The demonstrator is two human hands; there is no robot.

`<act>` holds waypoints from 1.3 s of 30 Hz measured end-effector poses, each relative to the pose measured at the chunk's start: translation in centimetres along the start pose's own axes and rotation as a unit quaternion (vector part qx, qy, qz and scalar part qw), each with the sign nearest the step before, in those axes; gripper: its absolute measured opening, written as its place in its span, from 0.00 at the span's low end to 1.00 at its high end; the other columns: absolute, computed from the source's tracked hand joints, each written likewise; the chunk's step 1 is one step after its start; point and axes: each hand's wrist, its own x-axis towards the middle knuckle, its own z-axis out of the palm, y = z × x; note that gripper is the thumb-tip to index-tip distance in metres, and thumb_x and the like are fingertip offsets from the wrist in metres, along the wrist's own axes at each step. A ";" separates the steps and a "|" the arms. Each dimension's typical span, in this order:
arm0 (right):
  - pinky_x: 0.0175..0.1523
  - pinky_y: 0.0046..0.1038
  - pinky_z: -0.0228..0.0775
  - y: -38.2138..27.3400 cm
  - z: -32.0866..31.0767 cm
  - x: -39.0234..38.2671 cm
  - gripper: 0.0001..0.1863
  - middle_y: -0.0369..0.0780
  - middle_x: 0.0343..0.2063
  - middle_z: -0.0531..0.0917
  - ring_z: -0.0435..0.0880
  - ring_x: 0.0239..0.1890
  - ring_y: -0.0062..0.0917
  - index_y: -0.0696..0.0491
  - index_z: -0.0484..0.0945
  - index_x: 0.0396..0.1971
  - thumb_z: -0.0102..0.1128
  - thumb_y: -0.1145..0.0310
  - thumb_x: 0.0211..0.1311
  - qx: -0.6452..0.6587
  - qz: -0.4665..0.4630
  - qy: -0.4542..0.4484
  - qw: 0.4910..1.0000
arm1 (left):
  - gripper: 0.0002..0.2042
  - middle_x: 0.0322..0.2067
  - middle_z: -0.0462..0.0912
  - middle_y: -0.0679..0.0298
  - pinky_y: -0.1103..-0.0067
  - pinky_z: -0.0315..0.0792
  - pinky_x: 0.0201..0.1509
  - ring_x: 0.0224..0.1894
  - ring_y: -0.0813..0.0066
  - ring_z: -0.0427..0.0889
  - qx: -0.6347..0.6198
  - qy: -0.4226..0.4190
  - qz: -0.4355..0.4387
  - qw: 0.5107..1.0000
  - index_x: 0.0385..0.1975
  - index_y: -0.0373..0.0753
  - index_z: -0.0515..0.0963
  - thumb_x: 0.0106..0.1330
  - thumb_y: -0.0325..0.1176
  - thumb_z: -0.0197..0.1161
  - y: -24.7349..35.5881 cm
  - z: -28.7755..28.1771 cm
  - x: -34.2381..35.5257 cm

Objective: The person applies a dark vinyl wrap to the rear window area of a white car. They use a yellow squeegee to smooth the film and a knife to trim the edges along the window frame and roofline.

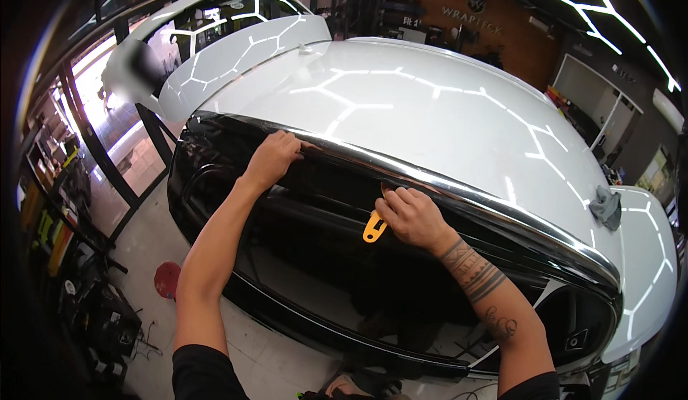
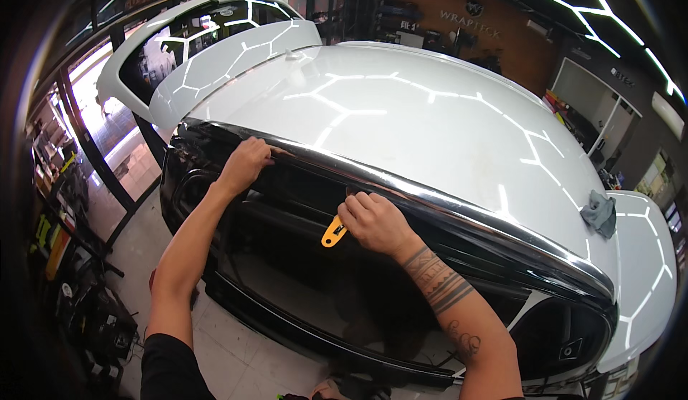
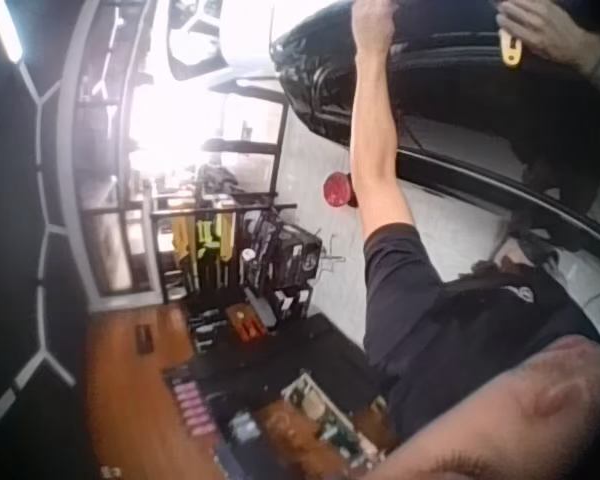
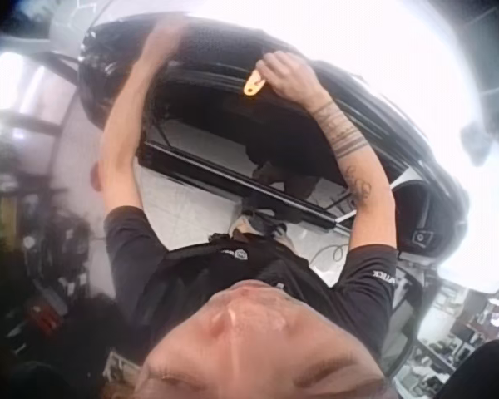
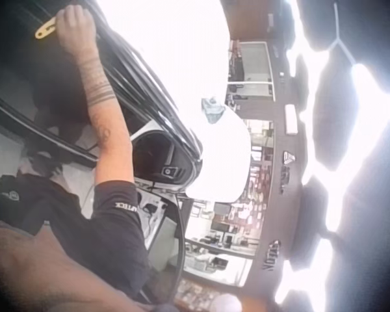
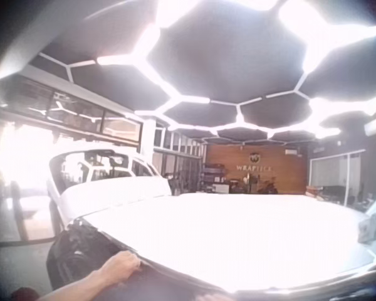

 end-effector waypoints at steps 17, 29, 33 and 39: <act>0.35 0.25 0.71 0.3 -0.5 -0.4 0.12 0.37 0.33 0.78 0.77 0.32 0.24 0.56 0.79 0.42 0.62 0.69 0.58 -0.009 0.005 -0.008 1.000 | 0.07 0.30 0.71 0.58 0.66 0.73 0.41 0.36 0.57 0.75 0.061 0.078 -0.067 0.993 0.29 0.36 0.72 0.57 0.23 0.65 -3.3 1.3 -4.9; 0.35 0.25 0.71 0.1 -0.8 -0.5 0.13 0.37 0.33 0.78 0.77 0.31 0.24 0.57 0.79 0.43 0.62 0.70 0.59 -0.004 0.009 -0.016 1.000 | 0.06 0.29 0.71 0.57 0.64 0.71 0.41 0.36 0.56 0.76 0.116 0.071 -0.119 0.984 0.28 0.36 0.71 0.63 0.26 0.61 -6.6 1.0 -6.7; 0.38 0.24 0.70 -0.4 -0.6 0.2 0.12 0.36 0.31 0.77 0.77 0.33 0.23 0.56 0.78 0.40 0.59 0.68 0.58 -0.019 0.006 -0.015 1.000 | 0.04 0.32 0.73 0.59 0.65 0.72 0.44 0.40 0.57 0.77 0.120 0.102 -0.184 0.970 0.32 0.38 0.75 0.61 0.25 0.63 -5.6 1.6 -7.4; 0.39 0.25 0.71 0.2 -0.3 -0.3 0.14 0.38 0.33 0.77 0.77 0.34 0.25 0.58 0.77 0.44 0.58 0.69 0.59 -0.045 0.016 -0.003 0.999 | 0.07 0.40 0.76 0.59 0.64 0.70 0.53 0.48 0.55 0.77 0.040 0.162 -0.139 0.976 0.35 0.38 0.77 0.58 0.22 0.65 -0.9 1.6 -2.5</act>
